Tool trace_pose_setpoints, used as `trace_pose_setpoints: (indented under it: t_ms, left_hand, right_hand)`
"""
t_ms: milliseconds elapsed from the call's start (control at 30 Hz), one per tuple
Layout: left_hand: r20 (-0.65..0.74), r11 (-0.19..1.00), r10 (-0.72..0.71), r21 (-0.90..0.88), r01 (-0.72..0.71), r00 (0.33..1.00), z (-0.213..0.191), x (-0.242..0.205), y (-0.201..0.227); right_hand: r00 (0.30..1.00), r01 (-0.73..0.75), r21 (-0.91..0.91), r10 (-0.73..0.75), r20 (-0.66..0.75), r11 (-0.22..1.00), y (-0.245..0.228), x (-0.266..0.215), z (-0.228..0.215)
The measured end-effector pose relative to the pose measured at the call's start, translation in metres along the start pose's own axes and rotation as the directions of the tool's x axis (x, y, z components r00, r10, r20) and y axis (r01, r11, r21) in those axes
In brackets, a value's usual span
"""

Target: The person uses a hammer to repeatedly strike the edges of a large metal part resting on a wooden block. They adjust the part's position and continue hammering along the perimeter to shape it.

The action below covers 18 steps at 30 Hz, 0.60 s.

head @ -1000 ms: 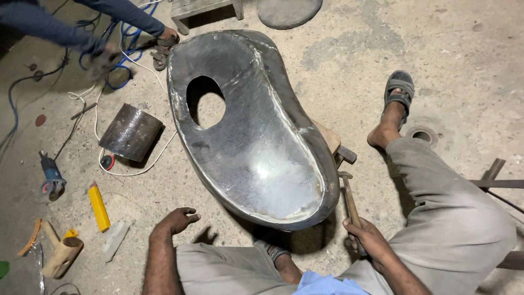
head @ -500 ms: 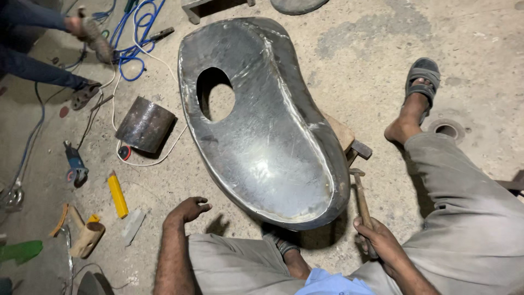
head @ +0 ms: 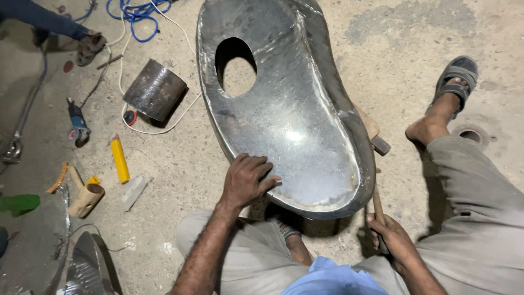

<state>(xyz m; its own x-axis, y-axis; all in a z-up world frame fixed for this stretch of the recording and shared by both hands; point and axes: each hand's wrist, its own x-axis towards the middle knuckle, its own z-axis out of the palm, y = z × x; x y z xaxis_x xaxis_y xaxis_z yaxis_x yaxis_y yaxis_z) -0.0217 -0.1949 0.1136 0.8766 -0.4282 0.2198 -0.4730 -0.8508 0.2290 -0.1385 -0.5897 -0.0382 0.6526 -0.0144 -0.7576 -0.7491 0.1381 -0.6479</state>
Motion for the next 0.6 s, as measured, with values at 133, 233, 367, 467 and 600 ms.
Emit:
trace_pose_setpoints:
  t_ms: [133, 233, 367, 467, 600]
  left_hand:
    - [-0.094, 0.972, 0.169, -0.150, -0.181, 0.981, 0.006, -0.009, 0.055]
    - [-0.148, 0.944, 0.265, -0.164, -0.288, 0.953, 0.013, -0.017, 0.085]
    - [-0.175, 0.927, 0.340, -0.101, -0.360, 0.924, 0.034, -0.037, 0.118]
    - [-0.161, 0.930, 0.342, -0.086, -0.358, 0.926, 0.050, -0.048, 0.142]
    - [-0.129, 0.930, 0.358, -0.034, -0.365, 0.925, 0.058, -0.054, 0.160]
  right_hand:
    - [0.998, 0.058, 0.020, -0.059, 0.027, 0.998, -0.003, -0.006, -0.001]
    - [0.999, 0.031, 0.042, -0.033, 0.026, 0.999, -0.005, -0.012, 0.000]
    - [1.000, 0.010, 0.043, -0.011, 0.024, 0.999, -0.012, -0.015, 0.005]
    - [0.999, 0.017, 0.062, -0.020, 0.046, 0.998, -0.016, -0.022, 0.003]
    - [0.998, 0.025, 0.067, -0.029, 0.062, 0.997, -0.018, -0.025, 0.003]
